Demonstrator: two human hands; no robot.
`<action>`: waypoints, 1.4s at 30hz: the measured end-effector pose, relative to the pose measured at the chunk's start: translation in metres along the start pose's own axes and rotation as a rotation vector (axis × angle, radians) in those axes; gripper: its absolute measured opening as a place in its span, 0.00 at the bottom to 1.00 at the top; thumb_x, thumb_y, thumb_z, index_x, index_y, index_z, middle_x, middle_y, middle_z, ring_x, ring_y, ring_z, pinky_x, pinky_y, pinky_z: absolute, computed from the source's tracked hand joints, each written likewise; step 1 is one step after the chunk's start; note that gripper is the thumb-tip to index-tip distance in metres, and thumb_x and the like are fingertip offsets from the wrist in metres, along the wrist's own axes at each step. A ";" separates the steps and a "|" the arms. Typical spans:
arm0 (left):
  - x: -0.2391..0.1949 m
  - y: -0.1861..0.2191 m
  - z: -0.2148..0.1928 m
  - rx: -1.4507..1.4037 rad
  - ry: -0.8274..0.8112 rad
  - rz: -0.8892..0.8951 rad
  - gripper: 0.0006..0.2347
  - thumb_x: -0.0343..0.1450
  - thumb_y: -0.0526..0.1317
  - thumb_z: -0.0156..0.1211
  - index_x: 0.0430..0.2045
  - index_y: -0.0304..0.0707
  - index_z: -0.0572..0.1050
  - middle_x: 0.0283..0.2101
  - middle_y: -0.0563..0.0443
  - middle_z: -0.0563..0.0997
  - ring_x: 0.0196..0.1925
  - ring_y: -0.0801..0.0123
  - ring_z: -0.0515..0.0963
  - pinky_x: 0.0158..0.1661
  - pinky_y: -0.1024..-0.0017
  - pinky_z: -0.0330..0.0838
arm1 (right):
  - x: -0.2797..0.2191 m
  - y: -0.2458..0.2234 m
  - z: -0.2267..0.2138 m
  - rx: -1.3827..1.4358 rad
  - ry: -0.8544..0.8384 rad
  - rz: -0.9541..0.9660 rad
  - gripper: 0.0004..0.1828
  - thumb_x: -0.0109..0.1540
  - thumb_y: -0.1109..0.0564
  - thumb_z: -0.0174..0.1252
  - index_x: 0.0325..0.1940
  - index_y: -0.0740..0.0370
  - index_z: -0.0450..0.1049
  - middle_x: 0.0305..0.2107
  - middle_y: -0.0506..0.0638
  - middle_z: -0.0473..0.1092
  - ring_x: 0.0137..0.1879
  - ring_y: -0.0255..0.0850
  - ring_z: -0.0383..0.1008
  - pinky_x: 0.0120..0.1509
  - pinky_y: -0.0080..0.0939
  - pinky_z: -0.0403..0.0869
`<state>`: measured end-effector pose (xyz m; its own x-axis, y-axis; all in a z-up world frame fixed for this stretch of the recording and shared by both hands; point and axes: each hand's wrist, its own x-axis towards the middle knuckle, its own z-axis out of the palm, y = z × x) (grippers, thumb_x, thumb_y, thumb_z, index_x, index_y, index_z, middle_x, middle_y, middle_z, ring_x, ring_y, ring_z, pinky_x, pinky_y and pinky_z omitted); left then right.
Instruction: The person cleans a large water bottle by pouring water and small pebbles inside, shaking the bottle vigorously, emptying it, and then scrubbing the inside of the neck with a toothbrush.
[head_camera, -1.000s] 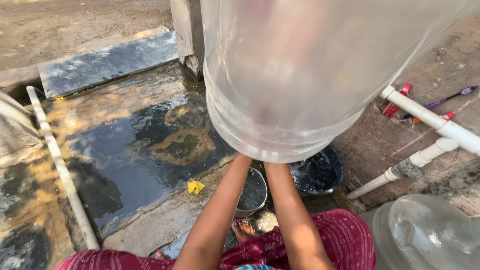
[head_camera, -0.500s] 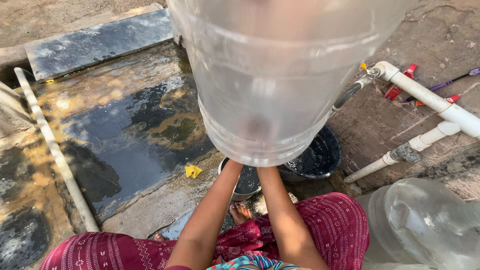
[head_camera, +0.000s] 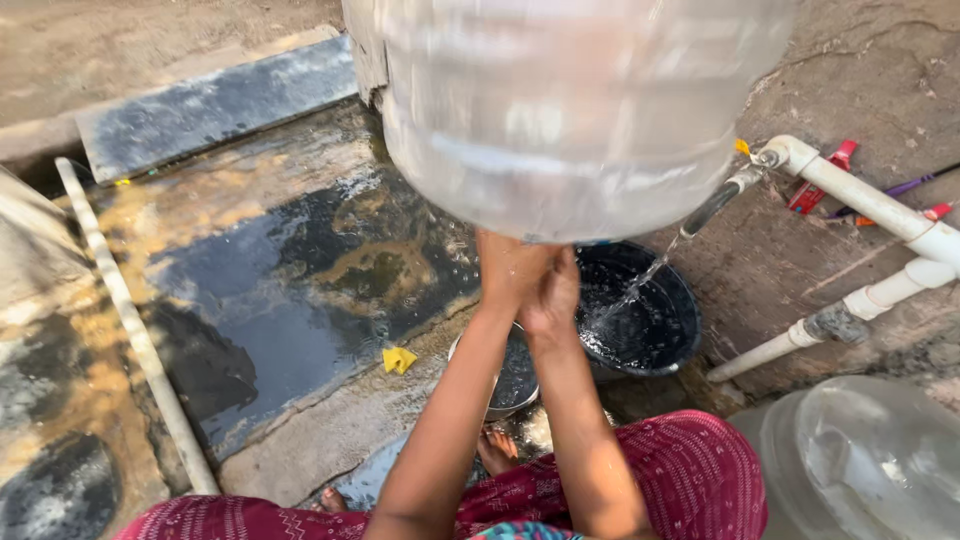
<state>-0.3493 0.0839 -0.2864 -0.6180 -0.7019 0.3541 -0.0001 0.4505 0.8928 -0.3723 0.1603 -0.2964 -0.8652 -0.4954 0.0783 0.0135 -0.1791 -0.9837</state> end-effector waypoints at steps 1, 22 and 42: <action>-0.007 -0.002 -0.007 0.013 -0.008 -0.010 0.24 0.56 0.49 0.74 0.40 0.34 0.78 0.43 0.38 0.80 0.49 0.53 0.78 0.49 0.60 0.72 | -0.003 0.004 0.010 0.005 0.002 -0.004 0.37 0.64 0.31 0.51 0.71 0.52 0.63 0.72 0.59 0.51 0.78 0.61 0.41 0.72 0.78 0.39; -0.004 -0.059 0.011 -0.152 0.034 -0.217 0.22 0.51 0.45 0.79 0.35 0.33 0.81 0.38 0.40 0.87 0.40 0.57 0.87 0.43 0.65 0.79 | 0.030 0.051 0.017 -0.161 -0.067 0.142 0.39 0.64 0.30 0.53 0.72 0.51 0.62 0.74 0.59 0.48 0.80 0.62 0.38 0.73 0.79 0.36; -0.018 -0.052 -0.023 -0.167 0.083 -0.128 0.25 0.57 0.44 0.78 0.45 0.34 0.76 0.44 0.45 0.84 0.47 0.58 0.85 0.51 0.62 0.78 | 0.031 0.061 0.030 -0.131 -0.069 0.094 0.40 0.64 0.28 0.54 0.74 0.50 0.61 0.76 0.59 0.46 0.82 0.62 0.34 0.74 0.81 0.33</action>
<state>-0.3203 0.0609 -0.3326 -0.5547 -0.7933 0.2508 0.0599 0.2626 0.9630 -0.3835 0.1081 -0.3486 -0.8265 -0.5629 -0.0084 0.0233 -0.0192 -0.9995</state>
